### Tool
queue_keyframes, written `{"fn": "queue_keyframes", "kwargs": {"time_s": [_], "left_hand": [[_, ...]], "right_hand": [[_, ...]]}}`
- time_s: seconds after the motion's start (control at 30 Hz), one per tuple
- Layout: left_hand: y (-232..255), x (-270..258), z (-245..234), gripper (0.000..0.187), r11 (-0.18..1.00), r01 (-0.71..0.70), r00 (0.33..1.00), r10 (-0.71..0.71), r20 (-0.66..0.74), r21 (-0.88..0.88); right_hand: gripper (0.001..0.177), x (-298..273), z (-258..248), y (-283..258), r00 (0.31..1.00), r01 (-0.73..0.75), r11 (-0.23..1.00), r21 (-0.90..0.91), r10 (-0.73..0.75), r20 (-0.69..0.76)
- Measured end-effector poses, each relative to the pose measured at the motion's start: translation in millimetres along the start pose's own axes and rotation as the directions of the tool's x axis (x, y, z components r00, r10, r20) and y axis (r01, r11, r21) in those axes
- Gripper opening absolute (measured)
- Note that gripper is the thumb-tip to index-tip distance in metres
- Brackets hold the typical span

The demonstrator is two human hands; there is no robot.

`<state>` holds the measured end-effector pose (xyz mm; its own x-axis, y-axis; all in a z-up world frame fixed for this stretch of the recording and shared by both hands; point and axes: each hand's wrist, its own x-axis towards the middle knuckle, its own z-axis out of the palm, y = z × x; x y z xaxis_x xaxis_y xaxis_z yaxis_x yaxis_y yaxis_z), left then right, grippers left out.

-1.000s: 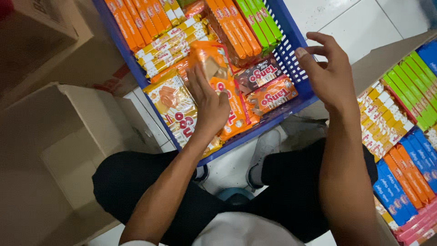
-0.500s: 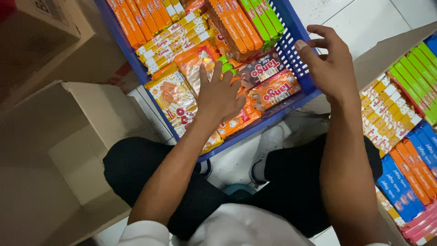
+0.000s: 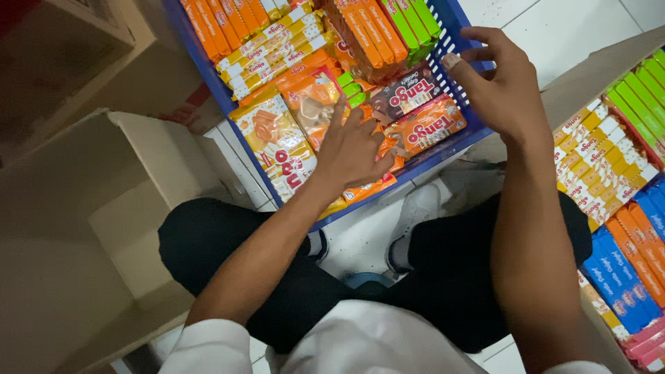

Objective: The person organizes various packaged snack bars from a cardboard box into a blue plastic crate. They pick up stacks of orange, green, and yellow packages and arrange them neatly in rows within the crate.

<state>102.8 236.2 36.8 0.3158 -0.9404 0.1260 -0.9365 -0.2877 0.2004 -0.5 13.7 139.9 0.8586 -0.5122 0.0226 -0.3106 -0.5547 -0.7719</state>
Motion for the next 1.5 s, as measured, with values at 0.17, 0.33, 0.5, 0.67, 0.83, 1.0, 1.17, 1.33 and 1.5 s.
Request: {"fn": "queue_keyframes", "kwargs": {"time_s": [0.17, 0.33, 0.5, 0.67, 0.83, 1.0, 1.17, 1.33, 1.5], "left_hand": [[5, -5, 1, 0.057, 1.000, -0.031, 0.988, 0.031, -0.153, 0.005], [6, -3, -7, 0.052, 0.998, -0.034, 0.994, 0.039, -0.106, 0.046], [1, -1, 3, 0.048, 1.000, 0.020, 0.999, -0.019, 0.041, -0.010], [15, -6, -17, 0.038, 0.999, -0.030, 0.999, 0.029, 0.033, 0.042], [63, 5, -27, 0.015, 0.974, -0.226, 0.954, 0.218, -0.204, -0.012], [180, 41, -38, 0.012, 0.836, -0.420, 0.888, 0.300, -0.348, -0.354], [282, 98, -1, 0.032, 0.775, -0.458, 0.875, 0.480, -0.064, -0.436], [301, 127, 63, 0.040, 0.844, -0.381, 0.809, 0.502, 0.306, -0.378], [317, 136, 52, 0.039, 0.882, -0.282, 0.760, 0.445, 0.473, -0.377]], "right_hand": [[0.045, 2, 0, 7, 1.000, -0.001, 1.000, 0.001, 0.001, -0.011], [0.047, 11, 7, 29, 0.997, 0.061, 0.994, -0.092, -0.065, -0.049], [0.049, -7, 6, 3, 0.999, 0.044, 0.999, 0.027, -0.044, -0.003], [0.048, -67, -11, 1, 0.983, 0.141, 0.985, 0.104, -0.127, -0.133], [0.033, -176, -30, 34, 0.897, 0.074, 0.989, -0.126, -0.122, -0.426], [0.023, -260, -56, 137, 0.777, -0.202, 0.969, 0.139, 0.245, -0.580], [0.038, -307, -141, 229, 0.532, -0.428, 0.893, 0.140, 0.375, -0.759], [0.048, -303, -229, 300, 0.407, -0.641, 0.766, -0.056, 0.278, -0.870], [0.077, -270, -277, 343, 0.350, -0.811, 0.583, -0.057, 0.405, -0.845]]}}
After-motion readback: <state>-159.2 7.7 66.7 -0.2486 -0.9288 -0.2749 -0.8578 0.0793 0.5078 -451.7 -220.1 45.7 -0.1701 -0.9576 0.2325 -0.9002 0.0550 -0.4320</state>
